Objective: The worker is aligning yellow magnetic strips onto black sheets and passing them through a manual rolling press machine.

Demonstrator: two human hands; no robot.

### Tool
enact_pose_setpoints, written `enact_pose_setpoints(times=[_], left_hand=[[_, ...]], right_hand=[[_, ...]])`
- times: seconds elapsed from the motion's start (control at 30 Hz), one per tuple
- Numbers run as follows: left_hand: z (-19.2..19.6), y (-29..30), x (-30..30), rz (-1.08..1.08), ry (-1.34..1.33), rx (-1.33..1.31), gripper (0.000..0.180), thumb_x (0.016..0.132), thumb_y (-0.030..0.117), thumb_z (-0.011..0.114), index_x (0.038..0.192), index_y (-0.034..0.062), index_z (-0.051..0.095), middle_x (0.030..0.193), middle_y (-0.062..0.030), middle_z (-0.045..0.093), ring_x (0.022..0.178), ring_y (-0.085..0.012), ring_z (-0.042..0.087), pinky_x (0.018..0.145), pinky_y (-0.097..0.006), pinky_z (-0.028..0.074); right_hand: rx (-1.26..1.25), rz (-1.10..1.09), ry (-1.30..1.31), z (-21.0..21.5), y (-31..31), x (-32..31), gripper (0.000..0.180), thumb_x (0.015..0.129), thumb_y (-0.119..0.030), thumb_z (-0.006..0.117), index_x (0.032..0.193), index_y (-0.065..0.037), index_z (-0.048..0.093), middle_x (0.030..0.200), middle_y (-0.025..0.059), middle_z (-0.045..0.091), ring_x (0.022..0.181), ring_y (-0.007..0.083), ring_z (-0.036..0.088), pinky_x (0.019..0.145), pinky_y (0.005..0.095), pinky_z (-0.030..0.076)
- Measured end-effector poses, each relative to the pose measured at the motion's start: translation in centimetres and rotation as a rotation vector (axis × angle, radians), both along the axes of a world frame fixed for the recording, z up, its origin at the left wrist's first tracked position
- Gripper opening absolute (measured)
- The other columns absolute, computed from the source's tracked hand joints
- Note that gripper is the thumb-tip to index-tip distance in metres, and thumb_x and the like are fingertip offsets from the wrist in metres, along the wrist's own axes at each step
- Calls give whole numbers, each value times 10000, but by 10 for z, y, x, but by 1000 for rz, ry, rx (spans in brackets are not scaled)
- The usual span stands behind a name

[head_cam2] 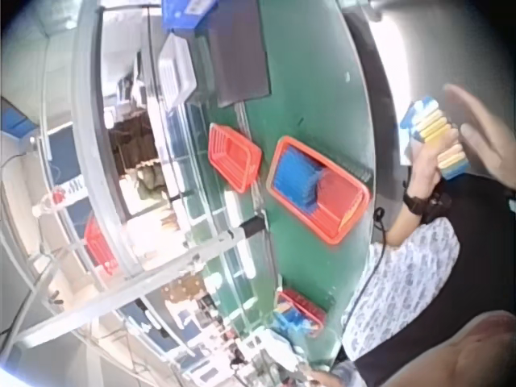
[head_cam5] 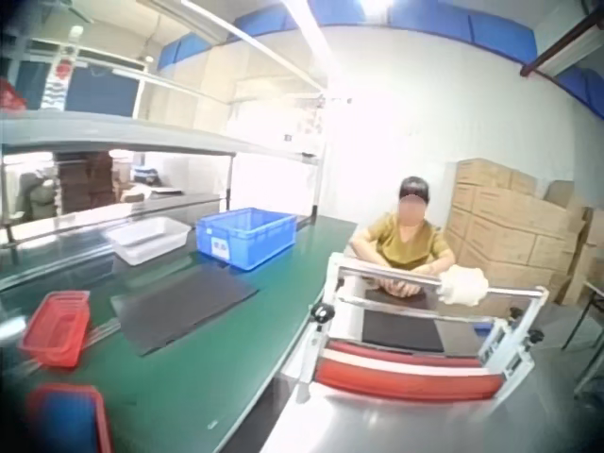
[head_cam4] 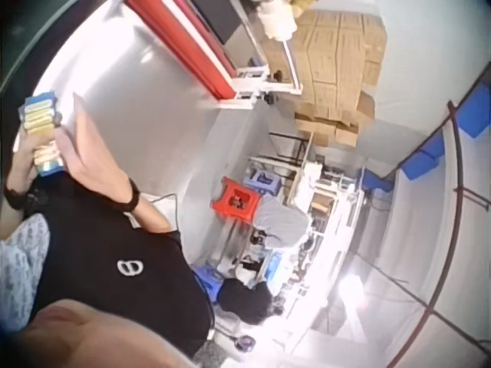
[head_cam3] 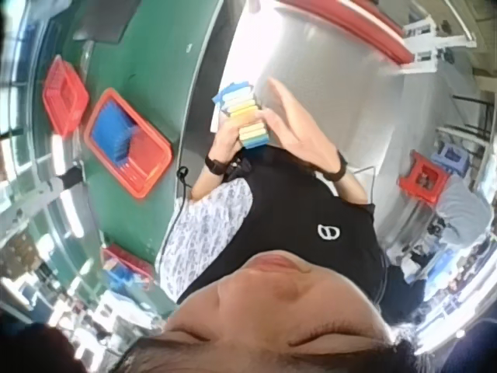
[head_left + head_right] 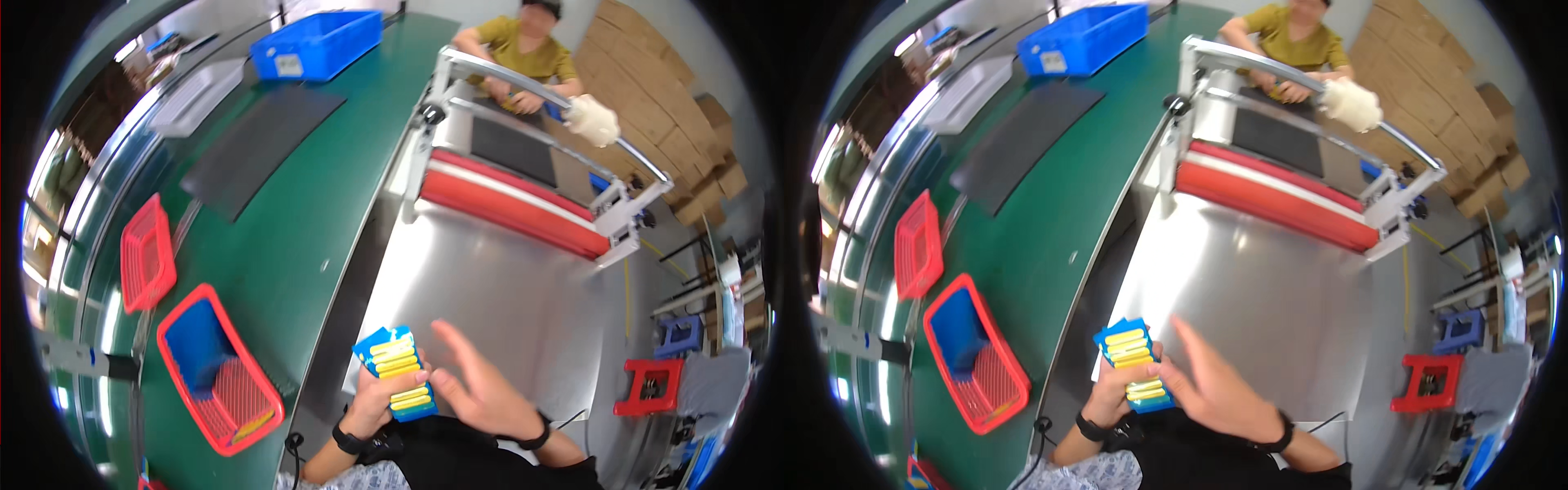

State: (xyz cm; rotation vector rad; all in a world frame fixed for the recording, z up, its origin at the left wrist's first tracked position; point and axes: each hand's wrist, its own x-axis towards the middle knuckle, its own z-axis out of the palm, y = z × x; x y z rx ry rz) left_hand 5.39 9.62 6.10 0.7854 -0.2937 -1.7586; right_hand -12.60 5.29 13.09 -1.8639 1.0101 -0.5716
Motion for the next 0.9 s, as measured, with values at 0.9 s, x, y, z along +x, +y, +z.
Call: enact_pose_setpoints(times=[0.9], left_hand=[[-26, -48, -35, -195, 72, 20, 593, 819, -61, 653, 1380, 18, 476, 994, -163, 676, 909, -268, 700, 838, -411, 586]], right_hand=[[97, -324, -148, -34, 9, -48, 581, 997, -262, 636, 1437, 41, 410, 1348, 267, 568, 1200, 373, 615, 994, 410, 500]])
